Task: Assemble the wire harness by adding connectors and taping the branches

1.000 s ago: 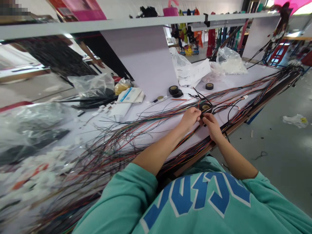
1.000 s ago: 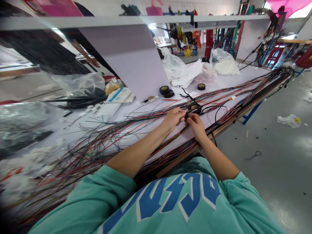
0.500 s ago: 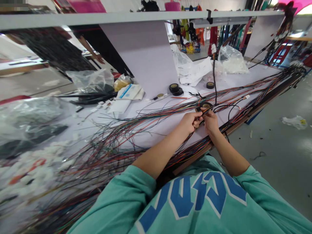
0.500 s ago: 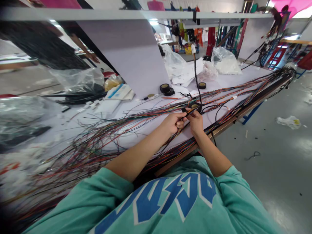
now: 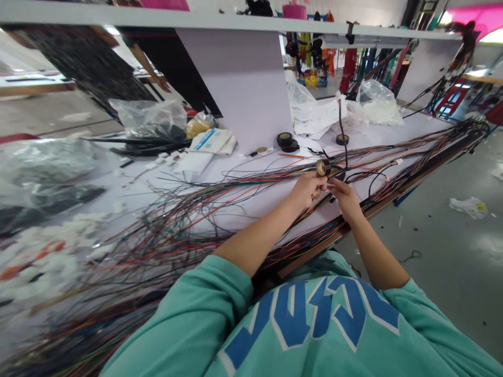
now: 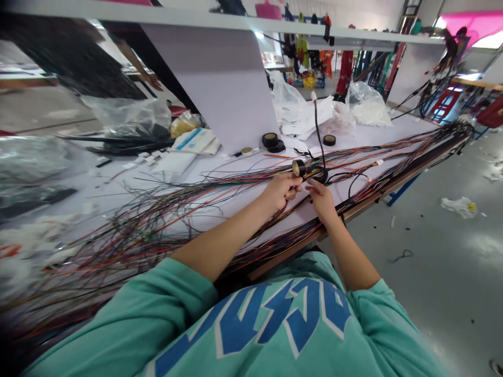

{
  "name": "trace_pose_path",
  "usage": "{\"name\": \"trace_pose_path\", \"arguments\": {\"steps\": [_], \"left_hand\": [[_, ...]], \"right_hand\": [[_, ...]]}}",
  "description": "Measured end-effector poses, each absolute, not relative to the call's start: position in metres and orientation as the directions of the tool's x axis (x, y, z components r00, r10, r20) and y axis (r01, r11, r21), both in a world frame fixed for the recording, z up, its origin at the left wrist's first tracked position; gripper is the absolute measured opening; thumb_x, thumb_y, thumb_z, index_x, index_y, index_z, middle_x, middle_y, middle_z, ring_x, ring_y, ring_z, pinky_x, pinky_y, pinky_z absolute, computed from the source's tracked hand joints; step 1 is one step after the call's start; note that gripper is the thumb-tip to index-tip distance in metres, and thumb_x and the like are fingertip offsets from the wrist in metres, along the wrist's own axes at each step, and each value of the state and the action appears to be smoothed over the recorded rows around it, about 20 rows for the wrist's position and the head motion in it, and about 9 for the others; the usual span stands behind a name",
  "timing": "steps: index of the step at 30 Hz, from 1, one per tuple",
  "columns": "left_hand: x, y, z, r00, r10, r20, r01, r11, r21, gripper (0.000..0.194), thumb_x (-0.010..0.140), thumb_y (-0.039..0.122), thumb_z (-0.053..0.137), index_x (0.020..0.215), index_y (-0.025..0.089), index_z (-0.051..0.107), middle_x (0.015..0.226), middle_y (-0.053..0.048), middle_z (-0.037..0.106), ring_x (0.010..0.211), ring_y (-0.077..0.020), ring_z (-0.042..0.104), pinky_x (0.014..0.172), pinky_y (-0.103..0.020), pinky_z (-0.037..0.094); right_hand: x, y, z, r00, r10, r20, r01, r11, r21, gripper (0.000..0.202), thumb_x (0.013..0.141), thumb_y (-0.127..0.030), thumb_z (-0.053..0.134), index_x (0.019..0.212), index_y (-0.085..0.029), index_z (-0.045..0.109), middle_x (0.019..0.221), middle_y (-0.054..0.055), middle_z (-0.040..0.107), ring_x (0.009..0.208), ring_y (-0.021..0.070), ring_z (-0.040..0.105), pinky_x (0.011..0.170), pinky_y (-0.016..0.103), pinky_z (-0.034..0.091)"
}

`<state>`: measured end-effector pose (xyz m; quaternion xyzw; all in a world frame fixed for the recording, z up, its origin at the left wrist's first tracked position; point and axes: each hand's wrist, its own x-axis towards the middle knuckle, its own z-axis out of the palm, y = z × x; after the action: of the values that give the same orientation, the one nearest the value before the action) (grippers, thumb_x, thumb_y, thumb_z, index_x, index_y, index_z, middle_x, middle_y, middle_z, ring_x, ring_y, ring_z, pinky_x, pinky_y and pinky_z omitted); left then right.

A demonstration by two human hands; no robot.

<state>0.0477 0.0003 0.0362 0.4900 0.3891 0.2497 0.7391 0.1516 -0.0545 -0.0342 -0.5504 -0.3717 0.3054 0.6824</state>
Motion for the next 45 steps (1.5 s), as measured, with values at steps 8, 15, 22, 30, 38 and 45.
{"name": "trace_pose_path", "arguments": {"steps": [8, 15, 22, 30, 38, 45], "left_hand": [[0.044, 0.004, 0.033, 0.662, 0.739, -0.128, 0.111, 0.072, 0.991, 0.017, 0.072, 0.003, 0.054, 0.058, 0.012, 0.051, 0.04, 0.004, 0.049, 0.027, 0.0002, 0.027, 0.034, -0.014, 0.015], [0.04, 0.024, 0.04, 0.77, 0.565, -0.296, 0.142, 0.3, 0.943, 0.007, 0.075, 0.004, 0.057, 0.071, 0.01, 0.056, 0.043, 0.001, 0.051, 0.027, 0.0013, 0.023, 0.033, -0.014, 0.012], [0.039, 0.023, 0.047, 0.744, 0.566, -0.356, 0.162, 0.365, 0.917, 0.014, 0.076, 0.002, 0.05, 0.067, 0.012, 0.052, 0.042, 0.002, 0.048, 0.026, 0.0008, 0.023, 0.034, -0.012, 0.014], [0.054, 0.016, 0.053, 0.66, 0.743, -0.108, 0.466, -0.292, 0.835, 0.011, 0.074, 0.021, 0.061, 0.066, 0.015, 0.059, 0.039, 0.003, 0.046, 0.039, -0.0106, 0.048, 0.044, -0.02, 0.032], [0.062, 0.012, 0.063, 0.608, 0.791, 0.06, 0.761, -0.603, 0.239, 0.035, 0.085, 0.034, 0.045, 0.109, 0.017, 0.063, 0.111, -0.012, 0.065, 0.109, -0.0234, 0.056, 0.088, -0.032, 0.043], [0.076, 0.046, 0.055, 0.483, 0.865, -0.138, 0.806, -0.377, 0.457, 0.041, 0.079, 0.034, 0.051, 0.113, 0.013, 0.062, 0.112, -0.014, 0.065, 0.107, -0.0234, 0.059, 0.083, -0.028, 0.046]], "right_hand": [[0.149, -0.057, 0.008, 0.54, 0.717, 0.441, 0.234, 0.376, -0.897, 0.04, 0.066, -0.034, 0.067, 0.103, -0.025, 0.055, 0.081, 0.0, 0.059, 0.078, 0.0148, 0.054, 0.079, 0.033, 0.045], [0.146, -0.078, -0.003, 0.555, 0.772, 0.31, -0.003, 0.375, -0.927, 0.036, 0.06, -0.036, 0.069, 0.089, -0.024, 0.051, 0.066, -0.004, 0.055, 0.064, 0.0123, 0.053, 0.067, 0.03, 0.046], [0.153, -0.062, -0.017, 0.383, 0.912, 0.148, 0.012, 0.156, -0.988, 0.02, 0.066, -0.039, 0.06, 0.072, -0.02, 0.056, 0.058, -0.003, 0.057, 0.057, 0.0112, 0.05, 0.055, 0.025, 0.039], [0.155, -0.041, -0.01, 0.31, 0.95, 0.046, -0.036, 0.06, -0.998, 0.02, 0.057, -0.037, 0.059, 0.067, -0.019, 0.055, 0.059, -0.003, 0.059, 0.059, 0.0106, 0.051, 0.054, 0.023, 0.032], [0.16, -0.022, -0.011, 0.242, 0.967, -0.074, 0.011, -0.079, -0.997, 0.026, 0.061, -0.04, 0.062, 0.065, -0.02, 0.047, 0.059, -0.004, 0.054, 0.06, 0.0099, 0.051, 0.061, 0.024, 0.038], [0.152, -0.029, 0.014, 0.263, 0.964, 0.036, 0.552, -0.12, -0.825, 0.014, 0.073, -0.019, 0.046, 0.061, -0.018, 0.054, 0.051, -0.001, 0.052, 0.053, 0.0124, 0.049, 0.06, 0.026, 0.038]]}}
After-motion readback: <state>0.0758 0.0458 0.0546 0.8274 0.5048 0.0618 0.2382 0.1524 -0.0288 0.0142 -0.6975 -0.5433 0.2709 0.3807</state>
